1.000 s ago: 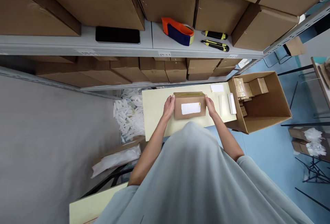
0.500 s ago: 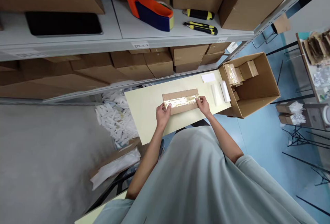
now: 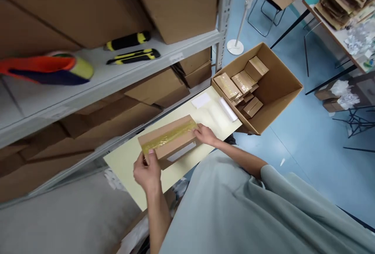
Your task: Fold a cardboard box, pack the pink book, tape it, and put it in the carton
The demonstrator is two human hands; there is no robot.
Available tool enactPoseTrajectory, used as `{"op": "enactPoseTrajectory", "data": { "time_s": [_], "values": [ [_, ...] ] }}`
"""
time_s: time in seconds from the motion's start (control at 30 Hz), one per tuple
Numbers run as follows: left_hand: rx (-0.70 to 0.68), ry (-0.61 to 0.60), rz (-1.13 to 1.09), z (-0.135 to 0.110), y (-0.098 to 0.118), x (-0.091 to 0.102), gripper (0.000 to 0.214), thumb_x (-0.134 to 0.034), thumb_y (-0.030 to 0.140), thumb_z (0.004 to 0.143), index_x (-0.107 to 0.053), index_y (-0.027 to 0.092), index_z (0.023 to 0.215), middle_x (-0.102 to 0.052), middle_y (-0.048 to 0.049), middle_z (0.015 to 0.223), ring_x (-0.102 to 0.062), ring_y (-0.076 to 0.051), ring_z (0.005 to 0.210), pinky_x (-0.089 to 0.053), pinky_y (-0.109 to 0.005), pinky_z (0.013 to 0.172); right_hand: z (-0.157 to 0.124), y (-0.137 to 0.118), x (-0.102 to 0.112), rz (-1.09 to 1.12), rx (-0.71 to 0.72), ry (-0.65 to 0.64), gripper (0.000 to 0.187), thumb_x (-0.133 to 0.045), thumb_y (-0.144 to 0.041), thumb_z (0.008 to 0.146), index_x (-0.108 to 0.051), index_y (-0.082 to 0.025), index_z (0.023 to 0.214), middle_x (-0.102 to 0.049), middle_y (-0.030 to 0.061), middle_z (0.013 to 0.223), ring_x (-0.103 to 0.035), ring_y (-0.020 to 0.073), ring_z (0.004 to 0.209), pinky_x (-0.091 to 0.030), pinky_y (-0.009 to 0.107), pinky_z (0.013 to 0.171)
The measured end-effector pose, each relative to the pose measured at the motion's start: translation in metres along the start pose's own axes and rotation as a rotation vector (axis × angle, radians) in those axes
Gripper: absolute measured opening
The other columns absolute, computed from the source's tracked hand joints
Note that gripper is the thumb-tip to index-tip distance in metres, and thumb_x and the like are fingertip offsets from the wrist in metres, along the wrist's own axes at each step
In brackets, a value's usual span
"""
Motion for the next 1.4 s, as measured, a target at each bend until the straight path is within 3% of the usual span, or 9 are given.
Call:
{"op": "enactPoseTrajectory", "data": {
  "time_s": [0.1, 0.23, 0.37, 0.5, 0.67, 0.8, 0.97, 1.2, 1.4],
  "values": [
    [-0.027, 0.15, -0.027, -0.02, 0.095, 0.006, 0.061, -0.062, 0.064, 0.096, -0.08, 0.021, 0.135, -0.076, -0.0114, 0.117, -0.074, -0.034, 0.109, -0.06, -0.052, 0.111, 0.003, 0.009, 0.061, 0.097, 0.012, -0.003, 0.025, -0.067, -0.048, 0.101, -0.071, -0.028, 0.116, -0.081, 0.0058, 0.096, -0.079, 0.0381, 0.102, -0.062, 0.046, 0.093],
    [-0.258, 0.121, -0.049, -0.043, 0.244, -0.02, 0.063, -0.067, 0.062, 0.099, -0.073, 0.03, 0.153, -0.075, -0.0092, 0.137, -0.07, -0.034, 0.131, -0.058, -0.049, 0.12, 0.004, 0.032, 0.168, 0.357, 0.053, 0.072, 0.035, -0.065, -0.057, 0.1, -0.069, -0.03, 0.123, -0.082, 0.0044, 0.117, -0.078, 0.0319, 0.115, -0.063, 0.043, 0.1],
    [-0.491, -0.113, -0.076, -0.055, 0.369, -0.094, 0.058, -0.063, 0.059, 0.106, -0.069, 0.032, 0.157, -0.072, -0.0074, 0.151, -0.067, -0.031, 0.143, -0.053, -0.046, 0.127, 0.002, 0.074, 0.282, 0.599, 0.043, 0.304, 0.044, -0.064, -0.067, 0.101, -0.067, -0.029, 0.122, -0.081, 0.0084, 0.128, -0.077, 0.0325, 0.123, -0.062, 0.045, 0.107],
    [-0.659, -0.351, -0.053, -0.054, 0.443, -0.207, 0.054, -0.058, 0.049, 0.11, -0.067, 0.028, 0.158, -0.066, -0.0106, 0.157, -0.062, -0.031, 0.149, -0.05, -0.043, 0.128, 0.006, 0.133, 0.359, 0.6, -0.06, 0.529, 0.05, -0.062, -0.071, 0.103, -0.065, -0.028, 0.128, -0.079, 0.0135, 0.136, -0.071, 0.0368, 0.135, -0.06, 0.049, 0.112],
    [-0.649, -0.605, 0.12, -0.033, 0.475, -0.358, 0.052, -0.054, 0.033, 0.105, -0.069, 0.019, 0.153, -0.071, -0.0173, 0.137, -0.067, -0.039, 0.132, -0.052, -0.051, 0.122, 0.03, 0.205, 0.396, 0.466, -0.256, 0.637, 0.054, -0.058, -0.071, 0.101, -0.064, -0.028, 0.133, -0.08, 0.0145, 0.13, -0.072, 0.0394, 0.131, -0.059, 0.053, 0.111],
    [-0.726, -0.726, 0.188, -0.016, 0.503, -0.441, 0.041, -0.054, 0.032, 0.106, -0.076, 0.017, 0.137, -0.072, -0.0176, 0.123, -0.067, -0.04, 0.125, -0.052, -0.052, 0.118, 0.069, 0.243, 0.42, 0.373, -0.344, 0.687, 0.051, -0.05, -0.07, 0.102, -0.065, -0.025, 0.122, -0.08, 0.0154, 0.119, -0.075, 0.0391, 0.114, -0.058, 0.053, 0.104],
    [-0.769, -0.749, 0.164, 0.026, 0.548, -0.523, 0.031, -0.06, 0.031, 0.106, -0.076, 0.017, 0.128, -0.068, -0.0154, 0.114, -0.065, -0.042, 0.126, -0.048, -0.055, 0.119, 0.143, 0.265, 0.45, 0.345, -0.326, 0.701, 0.051, -0.046, -0.068, 0.105, -0.062, -0.023, 0.122, -0.079, 0.0144, 0.114, -0.075, 0.0355, 0.108, -0.059, 0.048, 0.101],
    [-0.565, -0.7, 0.004, 0.105, 0.576, -0.631, 0.038, -0.075, 0.034, 0.099, -0.073, 0.015, 0.132, -0.066, -0.021, 0.133, -0.053, -0.048, 0.146, -0.042, -0.065, 0.125, 0.263, 0.284, 0.474, 0.292, -0.297, 0.668, 0.063, -0.062, -0.062, 0.103, -0.056, -0.018, 0.148, -0.076, 0.0214, 0.136, -0.069, 0.0434, 0.133, -0.056, 0.052, 0.113],
    [-0.544, -0.941, 0.093, 0.053, 0.542, -0.666, 0.046, -0.067, 0.014, 0.093, -0.075, 0.006, 0.137, -0.073, -0.0222, 0.145, -0.062, -0.042, 0.146, -0.042, -0.058, 0.133, 0.358, 0.295, 0.463, 0.295, -0.234, 0.616, 0.08, -0.061, -0.041, 0.103, -0.036, -0.017, 0.175, -0.065, 0.0237, 0.154, -0.066, 0.0445, 0.134, -0.046, 0.065, 0.124]
  ]
}}
Point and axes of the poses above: each hand's wrist, its own z-axis towards the middle knuckle, its own x-axis out of the back of the hand, y = z × x, the point moved 6 cm from there along z, towards the middle knuckle
